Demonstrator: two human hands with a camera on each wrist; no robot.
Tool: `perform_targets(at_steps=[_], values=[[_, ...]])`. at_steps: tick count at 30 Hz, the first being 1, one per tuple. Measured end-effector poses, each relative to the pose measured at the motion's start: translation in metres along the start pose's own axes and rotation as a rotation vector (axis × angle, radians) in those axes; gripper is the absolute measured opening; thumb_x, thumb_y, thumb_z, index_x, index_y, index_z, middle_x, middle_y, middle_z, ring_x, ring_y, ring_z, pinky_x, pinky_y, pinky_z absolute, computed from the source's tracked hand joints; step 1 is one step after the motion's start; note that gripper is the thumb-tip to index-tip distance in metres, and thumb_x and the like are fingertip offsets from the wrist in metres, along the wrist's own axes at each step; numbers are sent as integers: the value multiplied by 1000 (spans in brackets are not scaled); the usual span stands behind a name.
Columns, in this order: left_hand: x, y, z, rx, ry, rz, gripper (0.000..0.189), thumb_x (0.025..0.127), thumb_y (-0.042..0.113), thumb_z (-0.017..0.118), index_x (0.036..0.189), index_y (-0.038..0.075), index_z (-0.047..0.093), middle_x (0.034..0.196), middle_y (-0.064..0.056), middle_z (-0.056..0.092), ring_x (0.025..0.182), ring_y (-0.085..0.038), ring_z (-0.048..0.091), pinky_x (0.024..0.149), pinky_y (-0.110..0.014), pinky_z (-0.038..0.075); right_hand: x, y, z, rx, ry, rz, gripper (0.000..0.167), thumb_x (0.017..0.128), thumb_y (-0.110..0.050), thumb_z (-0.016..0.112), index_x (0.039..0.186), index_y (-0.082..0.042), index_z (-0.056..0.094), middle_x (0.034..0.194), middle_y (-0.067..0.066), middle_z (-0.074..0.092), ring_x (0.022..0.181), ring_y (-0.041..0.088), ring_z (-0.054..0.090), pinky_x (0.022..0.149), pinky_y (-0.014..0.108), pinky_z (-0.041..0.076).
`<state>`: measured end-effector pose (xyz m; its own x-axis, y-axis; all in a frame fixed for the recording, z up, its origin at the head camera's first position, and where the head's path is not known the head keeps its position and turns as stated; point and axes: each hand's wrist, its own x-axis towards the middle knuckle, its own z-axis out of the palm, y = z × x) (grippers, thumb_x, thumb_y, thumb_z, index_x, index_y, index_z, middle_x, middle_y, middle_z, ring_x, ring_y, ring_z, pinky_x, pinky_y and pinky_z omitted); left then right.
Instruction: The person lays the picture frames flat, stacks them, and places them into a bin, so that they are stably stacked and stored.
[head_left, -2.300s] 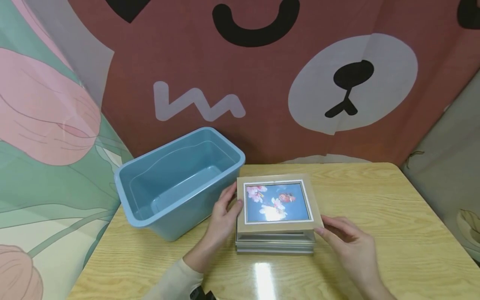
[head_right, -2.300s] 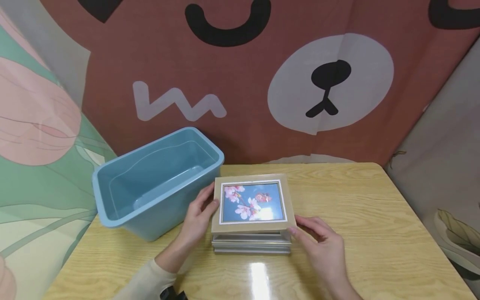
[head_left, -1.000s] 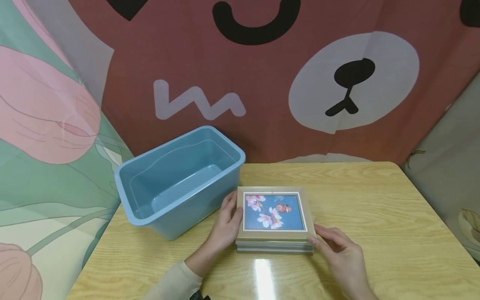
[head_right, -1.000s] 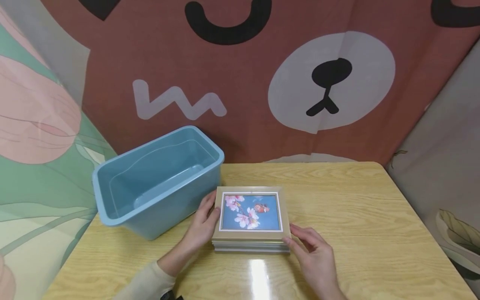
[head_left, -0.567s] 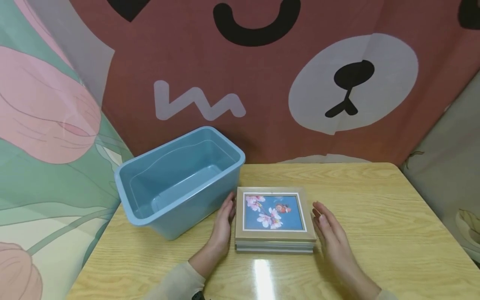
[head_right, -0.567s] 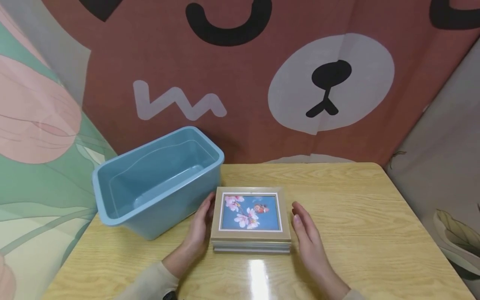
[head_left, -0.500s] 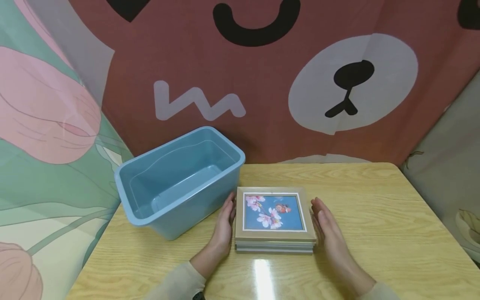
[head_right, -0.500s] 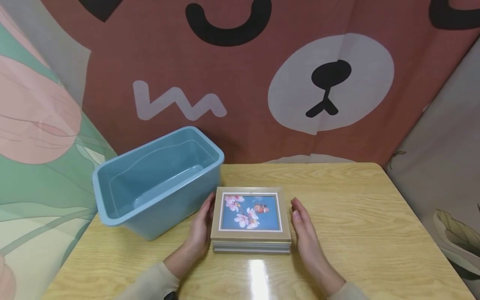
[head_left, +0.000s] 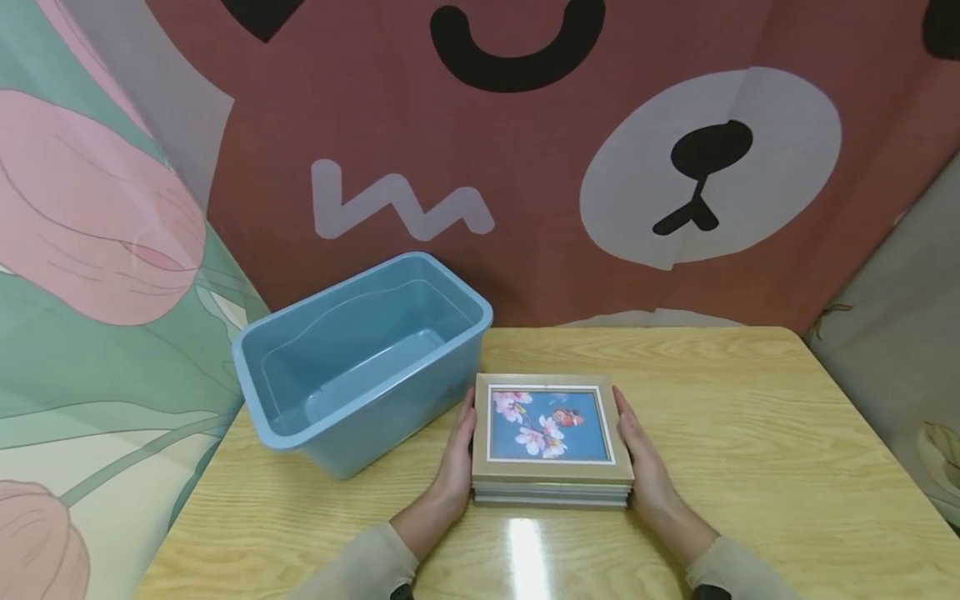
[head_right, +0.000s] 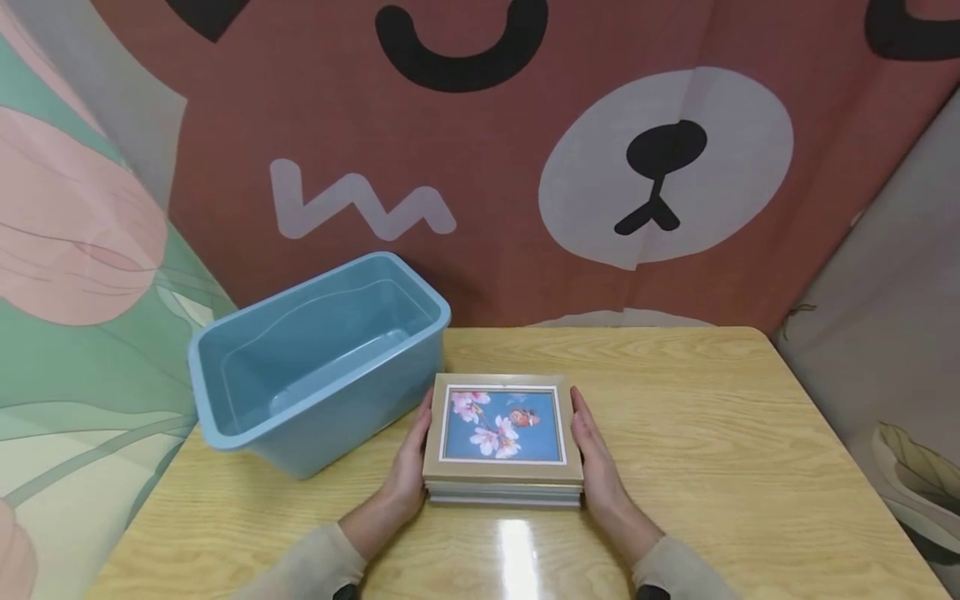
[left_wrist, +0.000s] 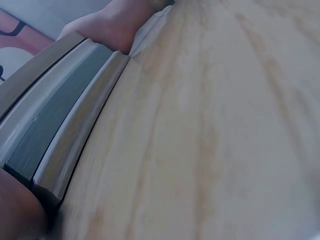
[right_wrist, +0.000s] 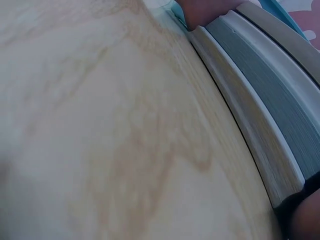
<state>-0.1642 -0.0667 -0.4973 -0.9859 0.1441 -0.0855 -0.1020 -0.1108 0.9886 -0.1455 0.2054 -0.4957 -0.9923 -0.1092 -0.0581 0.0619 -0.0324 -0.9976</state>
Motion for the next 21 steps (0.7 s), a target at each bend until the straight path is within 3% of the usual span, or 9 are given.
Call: perform_targets(at_steps=[8,21], values=[[-4,-5,4,-50,0,-2,67,115,35,28,176,18,5,184,-9,-3,170,-34,-9,135,-64,-7,-2,3,3,109,27,52,71,116,-46,31,175,-18,3,184,-1,-6,169,27,-14,135,60,-12],[-5,-1,8,-93,53,40,67,114,31,34,175,15,13,184,-9,3,170,-34,-5,136,-61,-6,-6,1,8,208,56,58,66,116,-41,32,175,-22,8,184,0,-1,170,28,-6,137,56,-6]])
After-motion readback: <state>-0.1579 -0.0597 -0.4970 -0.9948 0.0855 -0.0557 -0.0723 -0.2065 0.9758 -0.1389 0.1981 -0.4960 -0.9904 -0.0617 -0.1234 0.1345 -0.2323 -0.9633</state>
